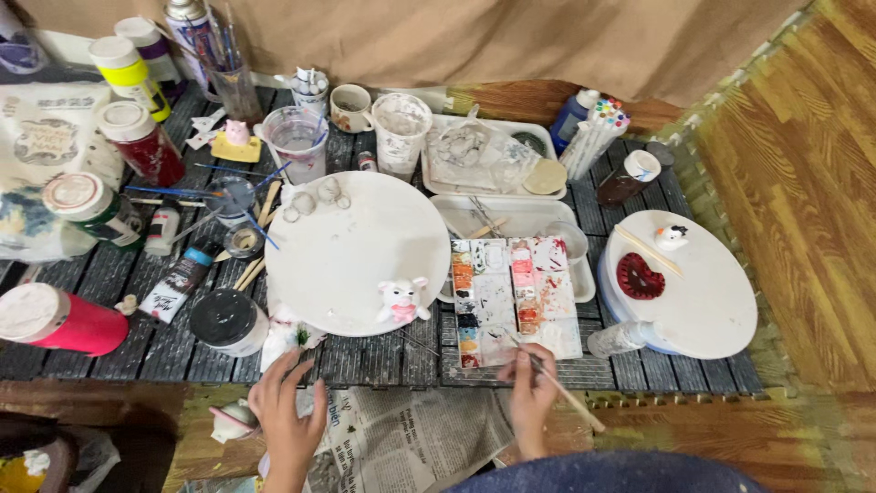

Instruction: The person paints a small white figurine with pink and black details using a fine brush. They repeatedly dip the brush into a water container and a paint palette to load color, then apply it to the figurine's face and body while holding it steady with the other hand.

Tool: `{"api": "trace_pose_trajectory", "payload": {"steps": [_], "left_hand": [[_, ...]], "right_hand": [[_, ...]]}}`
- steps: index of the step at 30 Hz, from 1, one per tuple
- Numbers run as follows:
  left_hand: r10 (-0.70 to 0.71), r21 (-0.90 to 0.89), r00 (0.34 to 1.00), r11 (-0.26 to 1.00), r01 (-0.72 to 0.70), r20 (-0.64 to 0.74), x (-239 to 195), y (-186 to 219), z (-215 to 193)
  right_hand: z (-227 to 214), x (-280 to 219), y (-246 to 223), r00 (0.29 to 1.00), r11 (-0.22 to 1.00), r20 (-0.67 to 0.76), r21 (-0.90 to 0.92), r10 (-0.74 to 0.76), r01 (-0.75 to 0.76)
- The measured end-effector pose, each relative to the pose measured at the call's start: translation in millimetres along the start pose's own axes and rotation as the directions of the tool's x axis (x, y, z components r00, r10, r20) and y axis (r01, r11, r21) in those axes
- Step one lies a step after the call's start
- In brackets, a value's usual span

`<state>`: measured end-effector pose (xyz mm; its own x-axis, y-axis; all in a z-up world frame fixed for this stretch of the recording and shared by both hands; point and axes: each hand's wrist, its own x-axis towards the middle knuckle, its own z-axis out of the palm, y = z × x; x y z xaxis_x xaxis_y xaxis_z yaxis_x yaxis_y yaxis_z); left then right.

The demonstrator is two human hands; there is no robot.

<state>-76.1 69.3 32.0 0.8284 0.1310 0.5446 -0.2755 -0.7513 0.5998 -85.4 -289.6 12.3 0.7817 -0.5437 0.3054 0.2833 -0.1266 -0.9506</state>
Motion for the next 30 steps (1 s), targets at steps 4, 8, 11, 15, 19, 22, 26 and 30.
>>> {"api": "trace_pose_trajectory", "payload": {"steps": [4, 8, 11, 15, 19, 22, 26, 30], "left_hand": [[0.064, 0.01, 0.997, 0.998, -0.065, 0.032, 10.1, 8.7, -2.4], [0.186, -0.068, 0.979, 0.981, -0.18, 0.087, 36.7, 35.6, 13.8], [0.225, -0.159, 0.969, 0.965, -0.207, 0.104, 53.5, 53.5, 19.7], [0.167, -0.179, 0.976, 0.974, -0.141, 0.137, 57.7, 59.7, 23.0], [0.162, -0.171, 0.977, 0.976, -0.138, 0.14, 52.5, 56.1, 25.6], [0.141, -0.164, 0.978, 0.98, -0.115, 0.155, 49.9, 53.4, 26.8], [0.118, -0.157, 0.973, 0.984, -0.087, 0.196, 49.6, 52.5, 23.9], [0.094, -0.144, 0.971, 0.988, -0.063, 0.219, 49.1, 52.5, 22.7]], "right_hand": [[59.8, 0.2, -26.7, 0.987, 0.995, 0.15, 0.088, -0.061, 0.048], [117.3, 14.6, -51.7, 0.962, 0.982, 0.202, -0.008, -0.184, 0.189], [136.2, 34.2, -60.2, 0.955, 0.984, 0.239, 0.013, -0.174, 0.176], [147.3, 55.1, -61.2, 0.927, 0.98, 0.373, 0.169, 0.037, -0.107], [151.1, 55.6, -62.1, 0.916, 0.971, 0.39, 0.165, 0.095, -0.171], [151.9, 54.6, -62.8, 0.914, 0.983, 0.4, 0.13, 0.064, -0.126], [151.1, 54.9, -66.0, 0.91, 0.986, 0.412, 0.118, 0.055, -0.114], [153.0, 53.1, -67.4, 0.914, 0.995, 0.404, 0.067, 0.039, -0.072]]}}
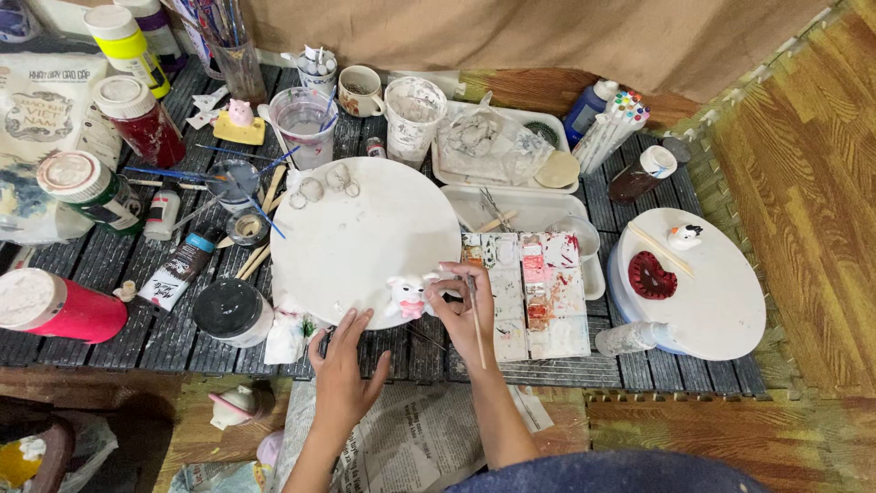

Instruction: The person paints a small white figurine with pink and black details using a fine brush. They repeatedly dip the brush into a water container and a paint palette to load color, then apply it to the figurine's face and body while holding it steady with the other hand.

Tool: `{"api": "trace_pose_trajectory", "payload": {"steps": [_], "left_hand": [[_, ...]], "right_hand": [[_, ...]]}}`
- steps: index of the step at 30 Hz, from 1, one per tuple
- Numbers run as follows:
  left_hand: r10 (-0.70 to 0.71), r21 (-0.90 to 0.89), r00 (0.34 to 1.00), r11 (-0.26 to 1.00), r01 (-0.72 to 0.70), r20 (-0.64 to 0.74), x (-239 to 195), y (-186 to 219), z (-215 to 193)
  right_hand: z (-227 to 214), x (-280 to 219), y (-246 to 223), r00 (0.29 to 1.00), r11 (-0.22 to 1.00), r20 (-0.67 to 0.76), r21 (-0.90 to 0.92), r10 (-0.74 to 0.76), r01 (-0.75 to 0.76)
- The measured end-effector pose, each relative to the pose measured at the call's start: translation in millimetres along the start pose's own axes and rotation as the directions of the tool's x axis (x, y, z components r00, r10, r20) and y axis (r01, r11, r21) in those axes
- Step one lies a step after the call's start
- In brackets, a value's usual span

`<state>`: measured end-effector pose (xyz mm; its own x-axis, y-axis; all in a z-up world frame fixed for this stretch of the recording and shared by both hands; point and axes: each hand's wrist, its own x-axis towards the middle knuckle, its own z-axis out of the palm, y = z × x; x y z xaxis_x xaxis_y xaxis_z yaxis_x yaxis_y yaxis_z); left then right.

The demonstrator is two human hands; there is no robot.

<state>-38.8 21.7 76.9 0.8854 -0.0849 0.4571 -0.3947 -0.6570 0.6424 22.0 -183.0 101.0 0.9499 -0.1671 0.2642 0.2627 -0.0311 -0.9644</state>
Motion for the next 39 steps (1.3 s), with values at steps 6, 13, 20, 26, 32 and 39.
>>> {"api": "trace_pose_trajectory", "payload": {"steps": [6, 13, 20, 26, 32, 39], "left_hand": [[0.004, 0.017, 1.0, 1.0, -0.004, 0.001, -1.1, -2.1, 0.4], [0.022, 0.022, 1.0, 1.0, -0.022, -0.009, -2.5, -4.3, 1.9], [0.011, 0.024, 1.0, 1.0, -0.011, -0.007, -3.6, -5.7, 2.8], [0.016, 0.02, 1.0, 1.0, -0.015, -0.014, -4.8, -8.0, 3.6], [0.002, 0.017, 1.0, 1.0, -0.002, -0.007, -5.4, -10.4, 5.6], [0.011, 0.014, 1.0, 1.0, -0.011, -0.006, -5.2, -9.1, 5.8]], "right_hand": [[2.7, 0.0, 0.0, 1.0, 1.0, -0.012, -0.024, -0.009, 0.008], [4.5, 1.0, 0.3, 1.0, 0.999, -0.014, -0.031, -0.017, 0.016], [5.4, -1.0, 5.4, 0.999, 0.998, -0.012, -0.053, -0.042, 0.042], [-3.4, -2.6, 3.3, 0.997, 0.994, -0.027, 0.083, 0.069, -0.067], [-17.7, -20.7, 7.6, 0.987, 0.977, -0.156, 0.211, 0.049, -0.015], [-3.0, -25.2, 23.1, 0.91, 0.925, -0.283, 0.138, -0.305, 0.353]]}}
